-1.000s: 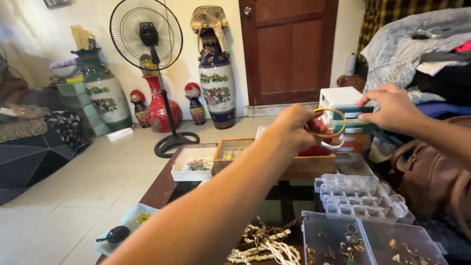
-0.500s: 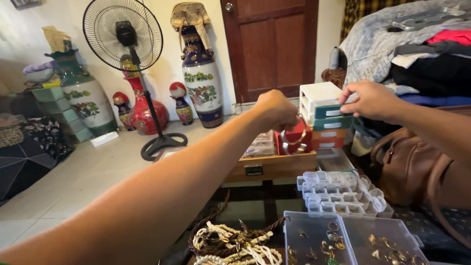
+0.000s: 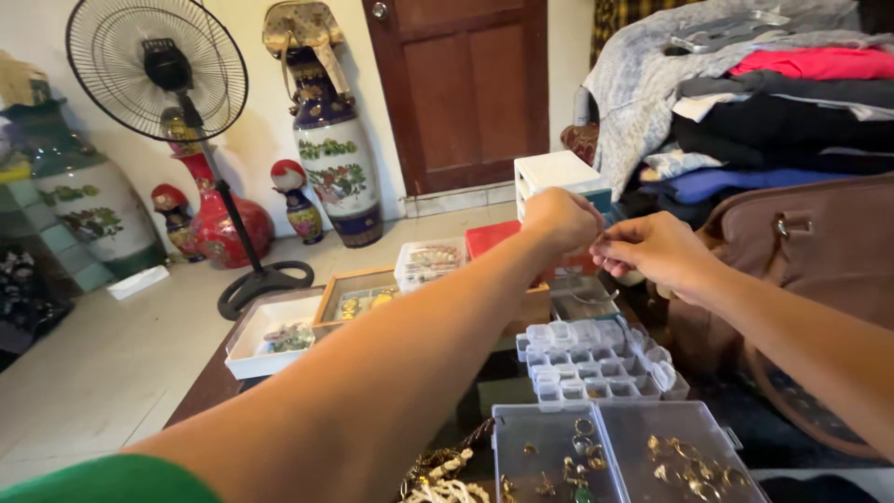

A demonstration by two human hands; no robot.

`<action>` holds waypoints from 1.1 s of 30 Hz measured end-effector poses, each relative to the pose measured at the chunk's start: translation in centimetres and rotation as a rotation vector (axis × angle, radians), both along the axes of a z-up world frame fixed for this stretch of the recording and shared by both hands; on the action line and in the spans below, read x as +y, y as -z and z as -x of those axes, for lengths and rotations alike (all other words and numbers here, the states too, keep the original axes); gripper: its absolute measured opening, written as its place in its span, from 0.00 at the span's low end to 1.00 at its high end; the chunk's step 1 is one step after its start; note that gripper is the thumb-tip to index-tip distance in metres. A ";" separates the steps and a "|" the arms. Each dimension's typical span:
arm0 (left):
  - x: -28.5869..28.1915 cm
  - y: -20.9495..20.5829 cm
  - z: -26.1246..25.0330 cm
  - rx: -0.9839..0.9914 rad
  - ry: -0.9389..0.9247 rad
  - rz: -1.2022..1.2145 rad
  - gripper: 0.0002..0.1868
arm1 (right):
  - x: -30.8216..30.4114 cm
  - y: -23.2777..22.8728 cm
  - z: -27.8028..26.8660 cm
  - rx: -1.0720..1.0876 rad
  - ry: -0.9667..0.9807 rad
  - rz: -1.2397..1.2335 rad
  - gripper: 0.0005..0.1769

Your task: The person sorts jewelry and accessories at a low coffee table, placing necklaces, bracelets and earrings into a wooden tray and small plastic compartment boxes, and opens and closes the drawers of a small storage unit to put items away.

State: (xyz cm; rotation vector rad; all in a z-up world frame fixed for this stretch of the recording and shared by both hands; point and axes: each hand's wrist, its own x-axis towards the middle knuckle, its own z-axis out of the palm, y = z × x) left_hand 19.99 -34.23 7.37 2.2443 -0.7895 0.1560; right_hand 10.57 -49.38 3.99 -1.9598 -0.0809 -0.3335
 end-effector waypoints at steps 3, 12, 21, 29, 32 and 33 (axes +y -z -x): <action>-0.3 0.3 -1.0 -0.093 -0.092 -0.071 0.10 | -0.6 1.4 -2.5 0.122 0.099 0.064 0.09; 3.7 -2.7 -0.6 0.258 -0.061 0.082 0.07 | -1.7 5.9 -6.6 0.320 0.136 0.409 0.13; 4.8 -3.5 -3.8 -0.199 -0.090 0.174 0.21 | -3.5 7.2 -5.5 -0.076 0.210 0.660 0.14; 4.5 -2.7 -4.6 -0.171 0.076 -0.100 0.31 | -4.7 7.7 -2.4 0.269 0.122 0.523 0.13; 4.3 -2.6 -4.3 -0.160 0.045 -0.137 0.30 | -4.1 7.7 -2.1 0.238 0.128 0.572 0.10; 4.2 -2.7 -4.4 -0.168 0.046 -0.153 0.29 | -4.1 7.7 -2.2 0.222 0.133 0.597 0.10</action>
